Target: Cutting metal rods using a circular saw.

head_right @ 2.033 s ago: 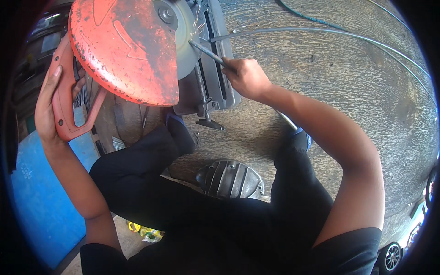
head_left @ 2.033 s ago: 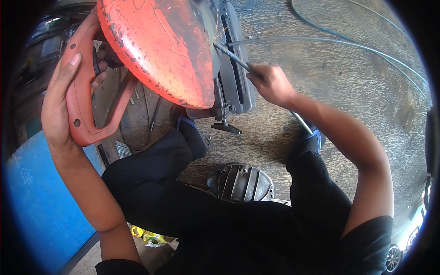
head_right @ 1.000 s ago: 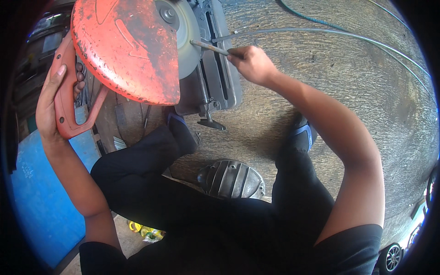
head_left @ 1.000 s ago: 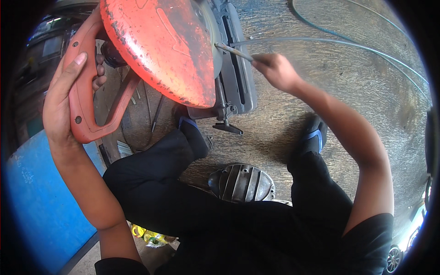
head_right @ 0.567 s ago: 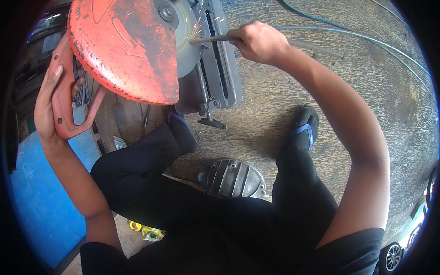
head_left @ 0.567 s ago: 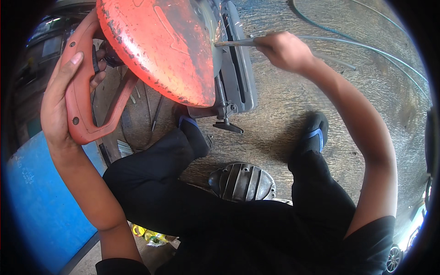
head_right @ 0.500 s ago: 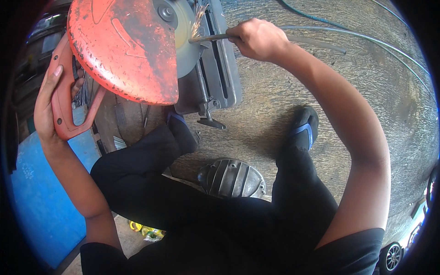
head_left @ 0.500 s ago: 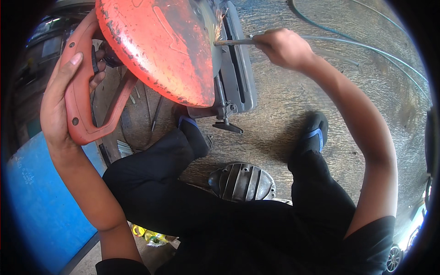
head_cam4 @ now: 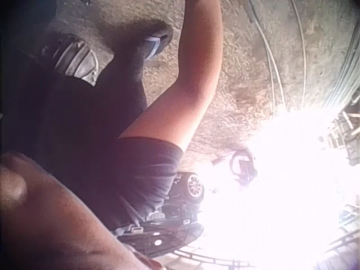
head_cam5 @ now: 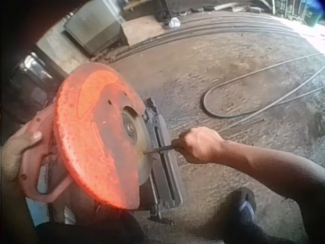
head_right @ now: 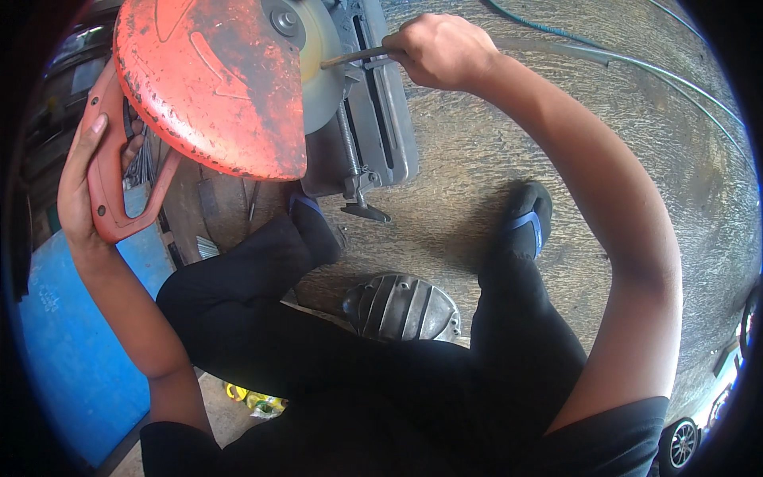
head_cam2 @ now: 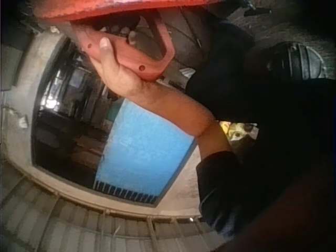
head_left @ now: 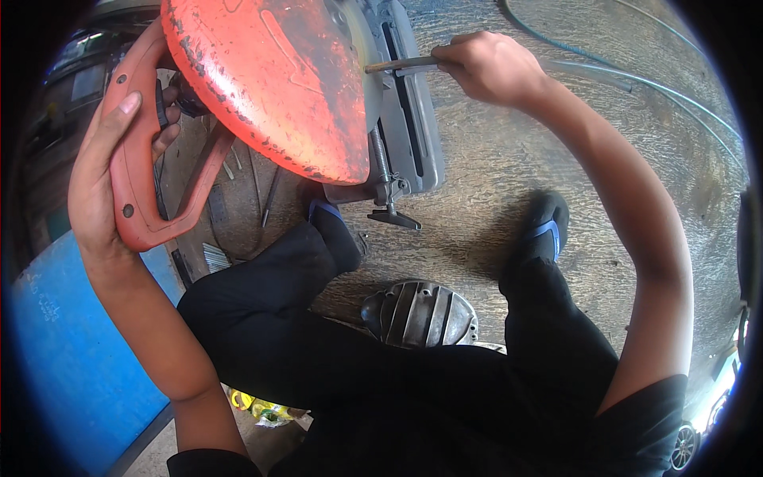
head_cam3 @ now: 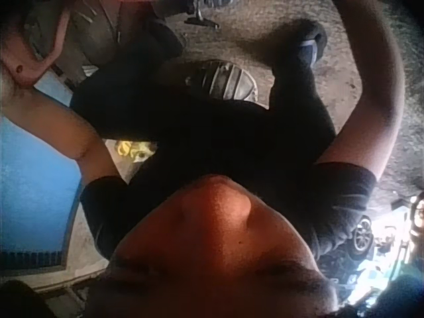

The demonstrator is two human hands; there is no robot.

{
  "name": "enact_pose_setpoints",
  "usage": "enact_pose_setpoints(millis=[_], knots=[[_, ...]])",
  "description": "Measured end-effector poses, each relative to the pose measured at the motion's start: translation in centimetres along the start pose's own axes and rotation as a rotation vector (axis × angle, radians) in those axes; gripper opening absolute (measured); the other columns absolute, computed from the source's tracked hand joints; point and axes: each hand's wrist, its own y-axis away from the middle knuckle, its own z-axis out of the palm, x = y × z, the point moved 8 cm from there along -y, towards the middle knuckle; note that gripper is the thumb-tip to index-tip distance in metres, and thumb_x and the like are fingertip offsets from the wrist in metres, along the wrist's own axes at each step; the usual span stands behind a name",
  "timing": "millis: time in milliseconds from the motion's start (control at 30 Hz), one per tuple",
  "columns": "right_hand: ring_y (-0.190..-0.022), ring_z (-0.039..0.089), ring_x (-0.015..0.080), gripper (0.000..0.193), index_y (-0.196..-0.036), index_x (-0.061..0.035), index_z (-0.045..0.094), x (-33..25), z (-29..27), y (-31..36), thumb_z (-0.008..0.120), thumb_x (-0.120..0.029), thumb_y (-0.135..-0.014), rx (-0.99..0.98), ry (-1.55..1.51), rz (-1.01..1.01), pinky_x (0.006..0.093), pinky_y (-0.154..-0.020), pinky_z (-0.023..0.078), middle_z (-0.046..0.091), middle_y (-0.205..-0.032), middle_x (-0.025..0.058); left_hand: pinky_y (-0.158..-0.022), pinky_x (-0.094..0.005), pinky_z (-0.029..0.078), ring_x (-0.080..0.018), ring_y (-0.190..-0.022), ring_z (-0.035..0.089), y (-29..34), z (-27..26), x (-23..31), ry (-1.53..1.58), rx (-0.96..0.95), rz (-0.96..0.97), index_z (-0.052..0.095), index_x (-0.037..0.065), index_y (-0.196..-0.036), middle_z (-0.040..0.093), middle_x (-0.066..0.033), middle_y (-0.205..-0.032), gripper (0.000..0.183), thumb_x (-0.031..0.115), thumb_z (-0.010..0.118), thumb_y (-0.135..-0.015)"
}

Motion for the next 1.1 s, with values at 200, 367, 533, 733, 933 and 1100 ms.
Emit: enact_pose_setpoints(millis=[200,367,533,733,933,1100], knots=[[-0.075,0.066,0.0313,0.017,-0.095,-0.008,0.07,-0.3,-0.2,-0.1,0.057,-0.014,-0.086,0.012,0.031,-0.04,0.0413,-0.068,0.054,0.067,-0.079,0.014,-0.086,-0.0301,0.048,-0.0157,-0.099,0.059,0.0,0.0,0.0,-0.008,0.004,-0.005,0.046,-0.004,-0.133,0.057,-0.0116,-0.12,0.054,0.026,0.059,-0.09],[-0.076,0.067,0.0314,0.017,-0.094,-0.0063,0.07,-0.3,-0.2,-0.2,0.057,-0.013,-0.086,0.021,0.042,-0.04,0.0404,-0.069,0.055,0.068,-0.08,0.0145,-0.088,-0.0309,0.047,-0.0151,-0.101,0.058,0.0,-0.1,0.0,-0.03,0.014,-0.015,0.045,-0.004,-0.134,0.056,-0.0111,-0.123,0.055,0.028,0.058,-0.09],[-0.076,0.066,0.0292,0.02,-0.101,-0.0065,0.07,-0.2,0.0,-0.3,0.06,-0.017,-0.088,-0.033,0.068,-0.023,0.0395,-0.068,0.053,0.066,-0.084,0.0116,-0.088,-0.0308,0.047,-0.015,-0.101,0.058,-0.1,-0.1,0.0,-0.022,0.012,-0.013,0.045,-0.004,-0.134,0.056,-0.0111,-0.123,0.056,0.028,0.059,-0.09],[-0.074,0.065,0.0285,0.019,-0.1,-0.0071,0.07,-0.1,0.2,-0.4,0.059,-0.017,-0.088,-0.038,0.075,-0.027,0.0394,-0.067,0.053,0.066,-0.083,0.0112,-0.088,-0.0308,0.047,-0.0156,-0.1,0.058,-0.1,0.1,0.1,-0.007,-0.01,-0.016,0.045,-0.004,-0.134,0.056,-0.0113,-0.122,0.054,0.027,0.058,-0.09],[-0.063,0.063,0.0244,0.019,-0.097,-0.0023,0.07,0.0,0.5,0.9,0.058,-0.015,-0.089,-0.065,-0.182,-0.063,0.0356,-0.06,0.052,0.065,-0.077,0.0124,-0.084,-0.0297,0.048,-0.0164,-0.094,0.059,0.2,0.2,0.0,0.04,-0.012,0.005,0.047,-0.002,-0.131,0.058,-0.0112,-0.117,0.049,0.024,0.057,-0.091],[-0.051,0.041,0.0105,0.031,-0.103,-0.0003,0.07,3.2,1.8,4.4,0.054,-0.022,-0.088,-0.436,-0.972,0.523,0.0293,-0.046,0.033,0.051,-0.06,0.0022,-0.079,-0.0301,0.049,-0.0169,-0.09,0.06,0.0,0.5,0.1,0.081,-0.044,-0.02,0.047,0.0,-0.131,0.059,-0.0098,-0.108,0.048,0.022,0.058,-0.089]])
